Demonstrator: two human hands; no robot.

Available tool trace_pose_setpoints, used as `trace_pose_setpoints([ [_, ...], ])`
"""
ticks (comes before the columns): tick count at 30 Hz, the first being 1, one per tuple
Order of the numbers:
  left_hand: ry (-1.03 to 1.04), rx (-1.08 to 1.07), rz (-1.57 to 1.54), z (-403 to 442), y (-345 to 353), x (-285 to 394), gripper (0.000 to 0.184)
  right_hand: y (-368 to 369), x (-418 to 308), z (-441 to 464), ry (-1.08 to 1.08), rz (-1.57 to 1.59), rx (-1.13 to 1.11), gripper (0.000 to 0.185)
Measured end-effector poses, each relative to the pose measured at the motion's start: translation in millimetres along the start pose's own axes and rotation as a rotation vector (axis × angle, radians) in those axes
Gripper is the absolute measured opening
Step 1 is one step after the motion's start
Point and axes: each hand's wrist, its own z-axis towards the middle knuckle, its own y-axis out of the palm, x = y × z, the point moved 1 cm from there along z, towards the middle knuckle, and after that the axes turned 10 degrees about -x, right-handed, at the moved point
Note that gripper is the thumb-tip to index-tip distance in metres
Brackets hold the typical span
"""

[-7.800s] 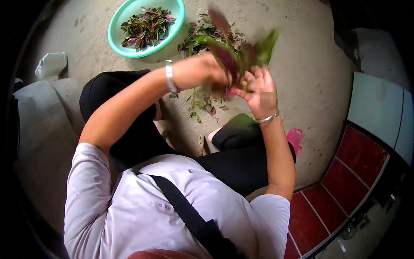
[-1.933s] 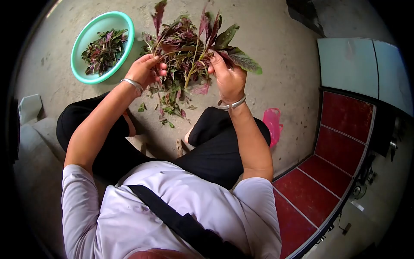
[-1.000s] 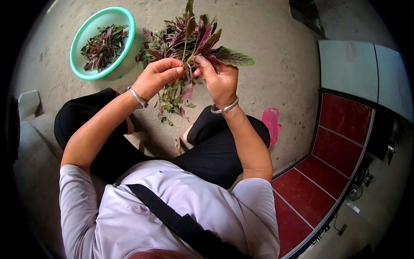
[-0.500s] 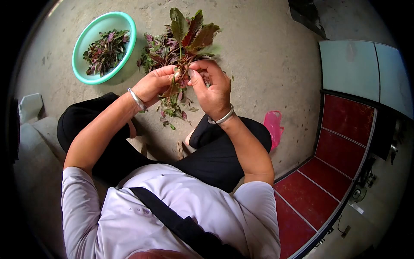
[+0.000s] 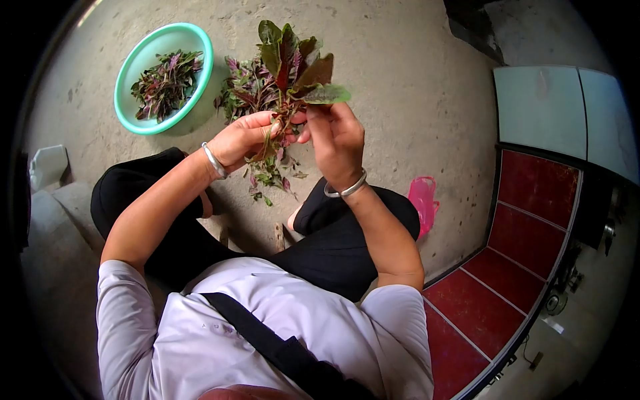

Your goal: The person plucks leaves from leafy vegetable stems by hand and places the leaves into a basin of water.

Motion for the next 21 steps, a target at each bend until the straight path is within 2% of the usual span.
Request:
trace_pose_setpoints([
  [3, 0.031, 0.006, 0.117, 2.6, -4.7, -5.1, 0.021, -8.7, -2.0, 2.6, 0.097, -0.137, -0.023, 0.017],
  [6, 0.078, 0.018, 0.257, 3.1, -4.8, -5.2, 0.018, -12.3, -5.4, 0.4, 0.269, -0.068, -0.109, 0.018],
  [7, 0.095, 0.023, 0.304, 2.6, -3.9, -3.5, 0.016, -20.5, -6.4, 5.3, 0.168, -0.382, -0.297, 0.010],
  [10, 0.136, 0.078, 0.382, 3.1, -4.6, -1.1, 0.014, -19.2, 11.1, 9.1, -0.065, -0.064, -0.243, 0.015],
  [11, 0.150, 0.094, 0.455, 3.4, -3.6, 1.1, 0.014, -20.4, 10.1, 8.6, 0.027, 0.053, -0.272, 0.019],
  [14, 0.167, 0.073, 0.499, 2.2, -0.5, 5.7, 0.015, -32.2, 3.2, 10.1, 0.007, -0.114, -0.440, 0.020],
  [18, 0.168, 0.100, 0.554, 2.8, -1.3, 5.2, 0.012, -22.5, -5.3, 7.8, 0.013, -0.254, -0.272, 0.018],
  [21, 0.174, 0.152, 0.374, 1.0, 5.8, 11.6, 0.010, -16.9, -5.5, 6.4, 0.147, -0.120, -0.174, 0.014],
])
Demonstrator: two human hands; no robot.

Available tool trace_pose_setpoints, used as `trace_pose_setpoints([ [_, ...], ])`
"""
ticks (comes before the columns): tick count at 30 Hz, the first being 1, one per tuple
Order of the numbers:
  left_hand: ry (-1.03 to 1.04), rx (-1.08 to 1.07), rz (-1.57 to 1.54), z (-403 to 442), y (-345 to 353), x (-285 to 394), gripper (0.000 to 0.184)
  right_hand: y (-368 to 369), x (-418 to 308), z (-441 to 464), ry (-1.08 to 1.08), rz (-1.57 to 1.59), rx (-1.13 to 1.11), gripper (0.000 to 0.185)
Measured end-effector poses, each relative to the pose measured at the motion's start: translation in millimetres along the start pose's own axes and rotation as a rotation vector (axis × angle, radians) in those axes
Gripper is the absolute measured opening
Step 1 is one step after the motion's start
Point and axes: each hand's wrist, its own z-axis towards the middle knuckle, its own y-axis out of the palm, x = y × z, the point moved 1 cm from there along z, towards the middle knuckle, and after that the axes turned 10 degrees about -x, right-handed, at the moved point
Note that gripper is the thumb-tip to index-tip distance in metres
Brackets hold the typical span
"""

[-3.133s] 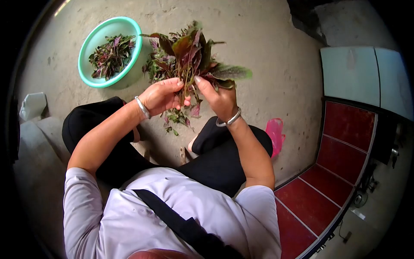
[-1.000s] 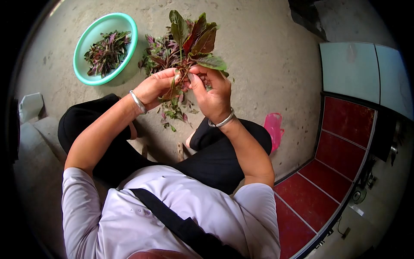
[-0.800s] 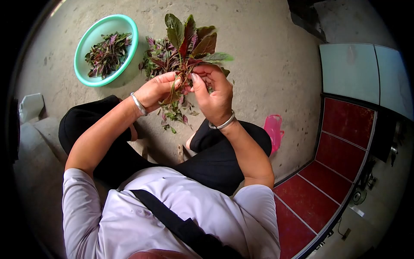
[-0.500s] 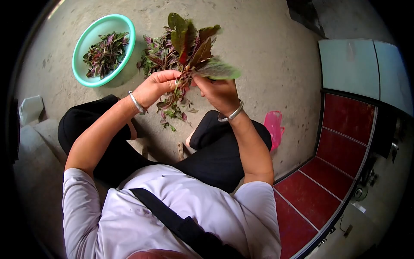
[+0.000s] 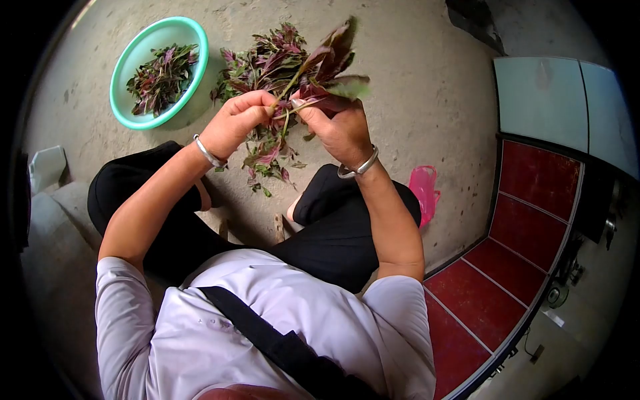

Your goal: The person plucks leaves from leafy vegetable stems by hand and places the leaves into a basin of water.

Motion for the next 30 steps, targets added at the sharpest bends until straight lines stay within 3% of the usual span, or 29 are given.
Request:
trace_pose_setpoints([
  [3, -0.020, 0.048, -0.332, -0.6, 5.0, 6.4, 0.010, 6.7, 8.5, 1.9, -0.010, 0.256, 0.044, 0.013],
  [5, -0.038, -0.017, -0.367, 1.1, 1.1, 4.5, 0.014, 10.9, 13.0, 4.3, 0.007, 0.462, 0.070, 0.013],
  [11, -0.070, -0.299, -0.592, -0.6, -7.2, 4.7, 0.022, 18.4, 14.4, 3.4, -0.068, 0.383, 0.129, 0.012],
  [15, -0.109, -0.204, -0.683, -1.4, -3.9, 6.0, 0.023, 22.1, 15.7, 0.9, -0.100, 0.325, 0.193, 0.010],
  [18, -0.106, -0.199, -0.740, -4.7, -4.0, 7.1, 0.020, 22.7, 12.6, 1.1, -0.063, 0.322, 0.390, 0.010],
  [21, -0.094, -0.151, -0.809, -11.4, -11.1, -3.7, 0.016, -31.7, 16.8, 8.8, 0.035, 0.300, 0.607, 0.015],
  [24, -0.107, -0.034, -0.858, -11.8, -14.6, -3.7, 0.015, -49.9, 16.6, 16.1, -0.167, 0.447, 0.628, 0.014],
  [30, -0.165, 0.313, -0.810, -5.9, -31.3, -17.3, 0.016, -43.5, 20.8, 11.8, -0.060, 0.696, 0.441, 0.013],
])
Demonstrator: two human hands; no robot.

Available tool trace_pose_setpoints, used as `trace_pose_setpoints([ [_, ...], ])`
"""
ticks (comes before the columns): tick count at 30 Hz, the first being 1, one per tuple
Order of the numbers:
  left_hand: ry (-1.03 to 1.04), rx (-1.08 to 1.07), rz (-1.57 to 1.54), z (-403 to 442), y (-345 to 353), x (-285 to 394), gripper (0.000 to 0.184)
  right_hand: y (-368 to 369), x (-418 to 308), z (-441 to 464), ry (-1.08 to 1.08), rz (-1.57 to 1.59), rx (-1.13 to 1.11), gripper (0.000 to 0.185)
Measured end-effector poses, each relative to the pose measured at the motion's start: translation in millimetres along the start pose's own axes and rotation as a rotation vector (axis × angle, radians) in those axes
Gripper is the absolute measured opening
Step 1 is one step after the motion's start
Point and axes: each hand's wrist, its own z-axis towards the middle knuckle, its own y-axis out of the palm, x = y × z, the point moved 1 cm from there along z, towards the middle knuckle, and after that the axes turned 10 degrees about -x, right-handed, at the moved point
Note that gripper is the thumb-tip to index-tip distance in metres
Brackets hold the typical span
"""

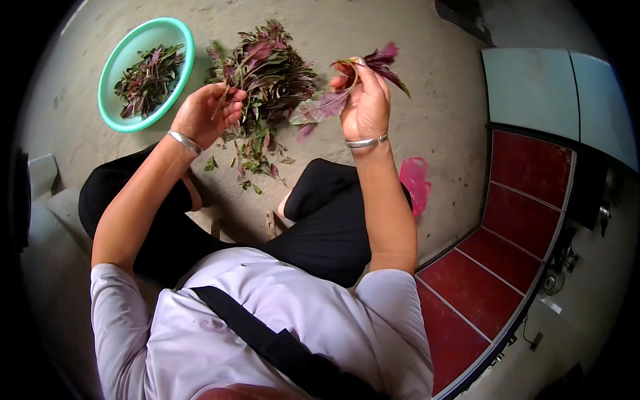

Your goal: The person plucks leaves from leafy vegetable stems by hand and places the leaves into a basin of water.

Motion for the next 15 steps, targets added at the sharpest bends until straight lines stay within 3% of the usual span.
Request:
trace_pose_setpoints([
  [8, -0.009, 0.020, 0.108, 4.1, -5.0, -1.1, 0.013, -4.9, 3.6, 1.6, 0.151, 0.198, -0.202, 0.015],
  [15, 0.027, -0.130, 0.263, 1.5, 7.2, -2.6, 0.014, 0.5, 12.9, -0.9, 0.180, 0.039, -0.292, 0.018],
])
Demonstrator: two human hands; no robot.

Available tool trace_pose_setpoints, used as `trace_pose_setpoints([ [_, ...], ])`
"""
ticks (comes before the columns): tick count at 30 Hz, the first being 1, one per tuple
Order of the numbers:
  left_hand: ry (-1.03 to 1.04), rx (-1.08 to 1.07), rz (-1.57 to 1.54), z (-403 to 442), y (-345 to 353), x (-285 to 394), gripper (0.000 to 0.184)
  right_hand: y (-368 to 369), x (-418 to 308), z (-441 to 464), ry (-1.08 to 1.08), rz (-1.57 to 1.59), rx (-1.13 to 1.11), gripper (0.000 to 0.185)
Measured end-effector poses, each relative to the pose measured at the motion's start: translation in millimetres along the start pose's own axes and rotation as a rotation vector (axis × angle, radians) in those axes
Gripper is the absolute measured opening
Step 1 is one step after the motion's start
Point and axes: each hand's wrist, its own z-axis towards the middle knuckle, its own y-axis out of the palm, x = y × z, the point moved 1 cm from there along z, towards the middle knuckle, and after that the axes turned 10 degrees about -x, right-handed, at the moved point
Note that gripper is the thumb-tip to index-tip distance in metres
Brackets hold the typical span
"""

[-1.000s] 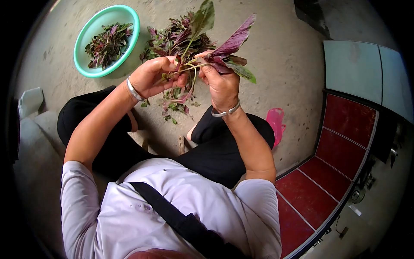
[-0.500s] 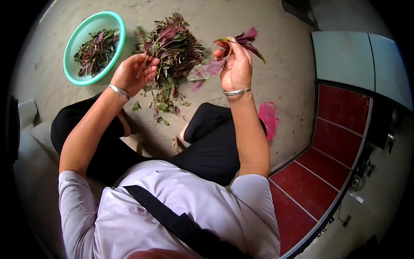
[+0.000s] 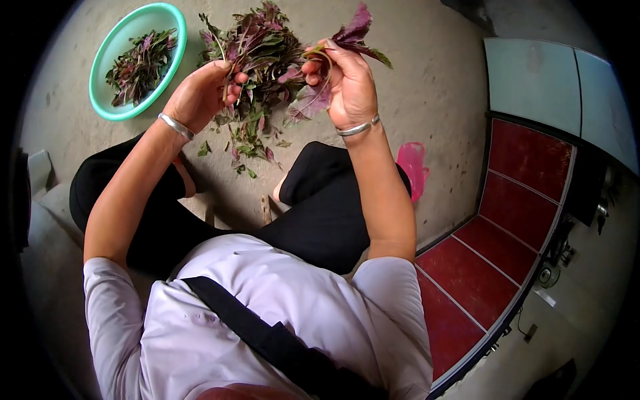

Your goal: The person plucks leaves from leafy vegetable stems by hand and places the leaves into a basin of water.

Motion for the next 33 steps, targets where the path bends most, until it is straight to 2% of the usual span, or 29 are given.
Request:
trace_pose_setpoints([
  [4, -0.005, -0.045, 0.072, 0.3, 4.8, 0.6, 0.012, 13.8, 10.1, -3.0, 0.116, -0.120, 0.023, 0.015],
  [6, -0.047, -0.020, 0.173, -0.5, 15.6, 0.0, 0.011, 25.7, 22.3, -3.4, 0.185, -0.382, 0.029, 0.018],
  [8, -0.079, -0.117, 0.329, 3.3, 12.2, -11.3, 0.011, 41.4, 25.6, -10.6, 0.312, -0.652, -0.081, 0.020],
  [10, -0.174, -0.080, 0.500, -0.6, 10.3, -18.2, 0.013, 38.2, 37.8, -11.4, 0.438, -0.567, -0.151, 0.029],
  [12, -0.182, -0.063, 0.595, 0.8, -0.1, -28.4, 0.014, 35.4, 44.5, -12.8, 0.554, -0.455, -0.172, 0.039],
  [13, -0.177, -0.054, 0.643, 1.0, -1.9, -29.9, 0.013, 34.7, 48.3, -13.1, 0.545, -0.488, -0.180, 0.041],
  [16, -0.207, -0.013, 0.649, 2.0, -11.2, -31.8, 0.009, 33.8, 49.7, -10.3, 0.642, -0.607, -0.293, 0.040],
  [18, -0.279, 0.011, 0.591, 1.8, -19.8, -24.5, 0.008, 26.0, 53.4, -8.5, 0.599, -0.625, -0.310, 0.037],
  [19, -0.281, 0.132, 0.565, -1.9, -17.4, -11.4, 0.006, 20.5, 55.9, -7.4, 0.570, -0.662, -0.283, 0.036],
  [20, -0.182, 0.182, 0.561, 2.9, -42.1, -9.9, 0.005, 16.0, 56.9, -5.8, 0.541, -0.697, -0.255, 0.035],
  [22, -0.016, 0.374, 0.345, -5.7, -59.3, 23.6, 0.004, 7.9, 57.1, -1.0, 0.490, -0.696, -0.206, 0.034],
  [24, 0.277, 0.538, 0.308, -16.8, -88.9, 58.8, 0.005, -1.3, 61.4, 3.9, 0.482, -0.754, -0.162, 0.034],
  [25, 0.292, 0.599, 0.271, -21.9, -106.7, 79.3, 0.012, -3.5, 65.5, 7.2, 0.502, -0.750, -0.136, 0.032],
  [26, 0.396, 0.718, 0.017, -28.6, -111.5, 91.4, 0.030, -5.1, 70.3, 11.1, 0.523, -0.749, -0.114, 0.031],
  [30, 0.387, 0.814, 0.002, -32.3, -115.2, 94.0, 0.042, -11.0, 107.5, 35.2, 0.551, -0.855, -0.083, 0.025],
  [32, 0.387, 0.868, -0.006, -33.7, -118.4, 94.8, 0.048, -23.1, 137.8, 57.9, 0.484, -0.873, -0.068, 0.021],
  [33, 0.333, 0.779, 0.016, -31.4, -122.5, 93.0, 0.045, -26.7, 152.7, 70.9, 0.510, -0.861, -0.032, 0.021],
])
